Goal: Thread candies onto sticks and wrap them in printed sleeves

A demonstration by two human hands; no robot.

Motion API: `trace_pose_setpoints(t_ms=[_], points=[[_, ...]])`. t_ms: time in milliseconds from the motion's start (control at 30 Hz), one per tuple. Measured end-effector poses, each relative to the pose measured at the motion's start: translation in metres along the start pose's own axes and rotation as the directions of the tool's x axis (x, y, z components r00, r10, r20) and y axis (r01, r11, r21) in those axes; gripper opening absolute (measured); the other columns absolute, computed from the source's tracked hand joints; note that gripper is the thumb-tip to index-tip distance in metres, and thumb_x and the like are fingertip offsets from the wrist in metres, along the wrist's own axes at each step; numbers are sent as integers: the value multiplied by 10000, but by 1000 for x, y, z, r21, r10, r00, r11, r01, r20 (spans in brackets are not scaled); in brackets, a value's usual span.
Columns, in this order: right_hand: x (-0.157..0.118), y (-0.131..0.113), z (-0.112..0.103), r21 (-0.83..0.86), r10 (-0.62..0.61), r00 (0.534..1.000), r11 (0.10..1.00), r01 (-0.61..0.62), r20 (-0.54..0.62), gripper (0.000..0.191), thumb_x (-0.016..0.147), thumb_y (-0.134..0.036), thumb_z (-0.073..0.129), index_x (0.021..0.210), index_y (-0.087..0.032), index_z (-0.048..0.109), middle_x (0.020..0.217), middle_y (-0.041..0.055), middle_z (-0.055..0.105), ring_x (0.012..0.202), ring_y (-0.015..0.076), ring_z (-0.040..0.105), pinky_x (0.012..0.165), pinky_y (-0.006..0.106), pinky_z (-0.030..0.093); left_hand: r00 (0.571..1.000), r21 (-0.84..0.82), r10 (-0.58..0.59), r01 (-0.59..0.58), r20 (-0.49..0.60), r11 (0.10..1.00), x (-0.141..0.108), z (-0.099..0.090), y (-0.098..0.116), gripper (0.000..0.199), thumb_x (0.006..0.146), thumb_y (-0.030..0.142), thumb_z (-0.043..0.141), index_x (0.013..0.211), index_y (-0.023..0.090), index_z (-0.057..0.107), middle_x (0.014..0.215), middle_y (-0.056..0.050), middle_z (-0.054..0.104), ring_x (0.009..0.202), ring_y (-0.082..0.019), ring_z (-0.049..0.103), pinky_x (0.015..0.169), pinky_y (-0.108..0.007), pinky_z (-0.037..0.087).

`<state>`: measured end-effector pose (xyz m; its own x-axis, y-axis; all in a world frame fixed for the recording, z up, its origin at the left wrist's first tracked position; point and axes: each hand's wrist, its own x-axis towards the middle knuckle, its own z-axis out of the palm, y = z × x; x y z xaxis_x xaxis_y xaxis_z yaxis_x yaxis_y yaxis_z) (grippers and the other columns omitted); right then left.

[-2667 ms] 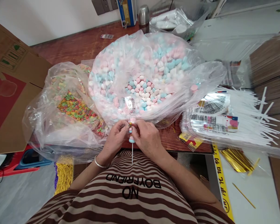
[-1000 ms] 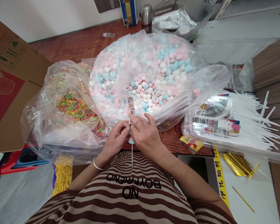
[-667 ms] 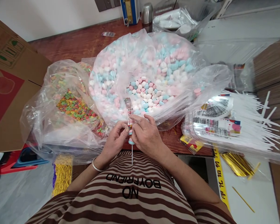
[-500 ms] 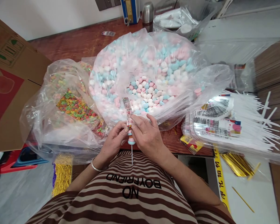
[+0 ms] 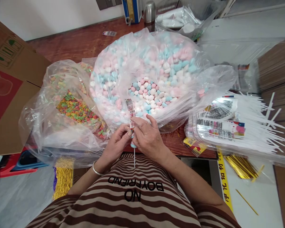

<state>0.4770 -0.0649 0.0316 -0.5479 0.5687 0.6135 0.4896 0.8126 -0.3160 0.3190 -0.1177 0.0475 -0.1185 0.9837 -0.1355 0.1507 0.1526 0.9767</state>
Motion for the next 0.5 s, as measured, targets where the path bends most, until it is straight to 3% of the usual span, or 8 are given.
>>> trace_pose_setpoints(t_ms=[100,167,267,300,367,433,500], points=[[0,1,-4,140,61,998,988,-59,-4,158,926,-91,505,870,-202,603,1258,181,699,1235,253,638,1109,507,441,996,-29,-16,19,85,999,0,-4,-5,274,961,466,589,861,211,596,952,-52,606,904,-189,550,808,-302,480],[-3,-3,-9,213,179,984,961,-174,-5,124,939,-133,542,855,-208,591,1231,181,697,1214,266,640,1043,472,493,996,-67,-53,58,74,996,-1,-7,-8,268,953,462,604,860,211,587,944,-45,599,898,-182,551,798,-291,478],[-13,-15,-14,348,436,887,816,-461,154,127,937,-290,653,862,-221,577,958,96,729,889,223,702,777,352,562,991,-200,-129,131,22,971,-3,-5,-13,272,935,476,628,877,217,571,936,-31,603,874,-168,571,785,-285,497],[-18,-20,-14,408,476,833,726,-553,282,153,924,-325,677,879,-224,571,836,43,709,741,187,679,667,305,544,987,-274,-160,154,2,949,-3,-3,-14,275,928,483,637,892,222,559,947,-25,610,863,-162,584,781,-288,509],[-27,-30,-9,505,438,733,535,-677,519,148,923,-329,660,920,-224,556,702,-28,656,579,141,607,545,251,486,977,-439,-212,176,-35,881,-4,3,-14,289,908,492,662,923,233,533,965,-14,625,848,-154,613,776,-301,535],[-34,-36,-1,536,425,706,460,-708,567,95,950,-297,580,906,-222,542,664,-46,616,558,131,569,529,238,450,970,-568,-236,161,-61,807,-2,10,-13,307,877,479,704,928,235,524,948,-4,635,854,-154,639,787,-313,555],[-38,-38,5,527,495,721,492,-693,485,103,969,-271,514,884,-219,541,667,-41,597,572,131,551,541,242,426,968,-633,-235,129,-86,763,0,13,-11,303,853,443,736,910,228,529,932,-3,648,892,-158,656,827,-322,562]])
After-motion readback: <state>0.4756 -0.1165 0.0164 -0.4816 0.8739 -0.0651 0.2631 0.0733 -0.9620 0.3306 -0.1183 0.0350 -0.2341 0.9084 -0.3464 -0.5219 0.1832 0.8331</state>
